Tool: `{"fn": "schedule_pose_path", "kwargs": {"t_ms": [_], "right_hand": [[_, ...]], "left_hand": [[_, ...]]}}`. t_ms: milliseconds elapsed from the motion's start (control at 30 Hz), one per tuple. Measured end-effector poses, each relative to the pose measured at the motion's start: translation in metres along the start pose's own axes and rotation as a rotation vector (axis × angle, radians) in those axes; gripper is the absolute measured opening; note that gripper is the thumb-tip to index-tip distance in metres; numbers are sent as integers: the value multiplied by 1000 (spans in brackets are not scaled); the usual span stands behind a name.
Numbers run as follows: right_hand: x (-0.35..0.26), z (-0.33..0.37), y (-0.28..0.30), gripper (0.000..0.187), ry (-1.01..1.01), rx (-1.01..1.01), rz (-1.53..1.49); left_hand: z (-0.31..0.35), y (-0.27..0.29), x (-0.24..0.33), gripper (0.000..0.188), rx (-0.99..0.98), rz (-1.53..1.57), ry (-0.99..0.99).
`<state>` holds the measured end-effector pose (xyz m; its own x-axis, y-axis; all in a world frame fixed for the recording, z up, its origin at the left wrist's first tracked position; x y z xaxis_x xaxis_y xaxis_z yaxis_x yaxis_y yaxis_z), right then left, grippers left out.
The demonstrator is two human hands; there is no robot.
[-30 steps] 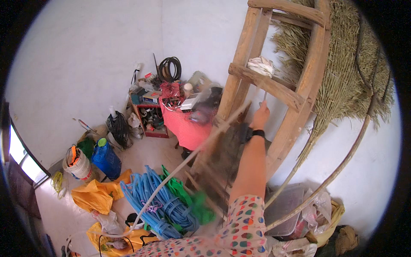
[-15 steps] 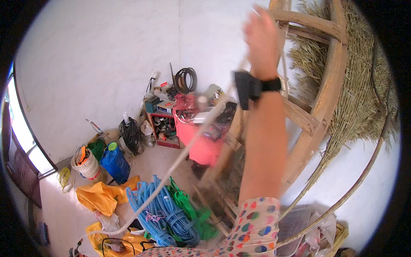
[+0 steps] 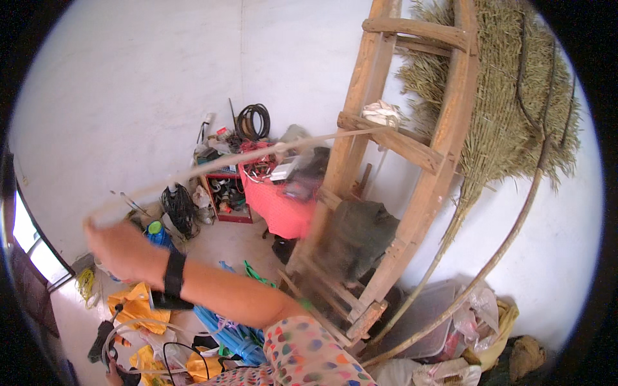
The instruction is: Assembling and testing a cordless high-pressure washer gun.
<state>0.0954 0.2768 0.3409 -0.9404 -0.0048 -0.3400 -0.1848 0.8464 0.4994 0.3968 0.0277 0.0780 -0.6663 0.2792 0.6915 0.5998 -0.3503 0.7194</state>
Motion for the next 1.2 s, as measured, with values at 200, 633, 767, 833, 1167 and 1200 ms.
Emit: {"fn": "schedule_pose_path", "kwargs": {"t_ms": [200,633,767,833,1167,1200], "right_hand": [[-95,66,-108,30,72,-206,-177],[-25,162,-176,28,-508,-133,93],[-8,167,-153,29,-484,-127,155],[-1,170,-135,28,-518,-194,144],[46,199,-67,80,-413,-348,-276],[36,190,-44,78,-446,-453,-366]], "left_hand": [[-133,-27,-68,39,-111,647,6],[-53,-53,103,61,-449,769,-287],[-9,-105,161,58,-643,802,-300],[-13,-128,153,55,-609,757,-316],[50,-162,216,78,-639,833,-430],[62,-158,224,75,-636,733,-407]]}}
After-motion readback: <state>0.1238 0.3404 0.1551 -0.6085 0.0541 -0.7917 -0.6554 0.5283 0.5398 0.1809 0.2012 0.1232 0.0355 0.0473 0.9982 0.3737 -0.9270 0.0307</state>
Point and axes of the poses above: each hand's wrist, its own z-axis away from the middle knuckle, its own y-axis out of the back of the hand, x = y × z, the point moved 4 cm from there along -z, towards the middle knuckle, and after that the axes turned 11 degrees about x, right-handed, at the moved point
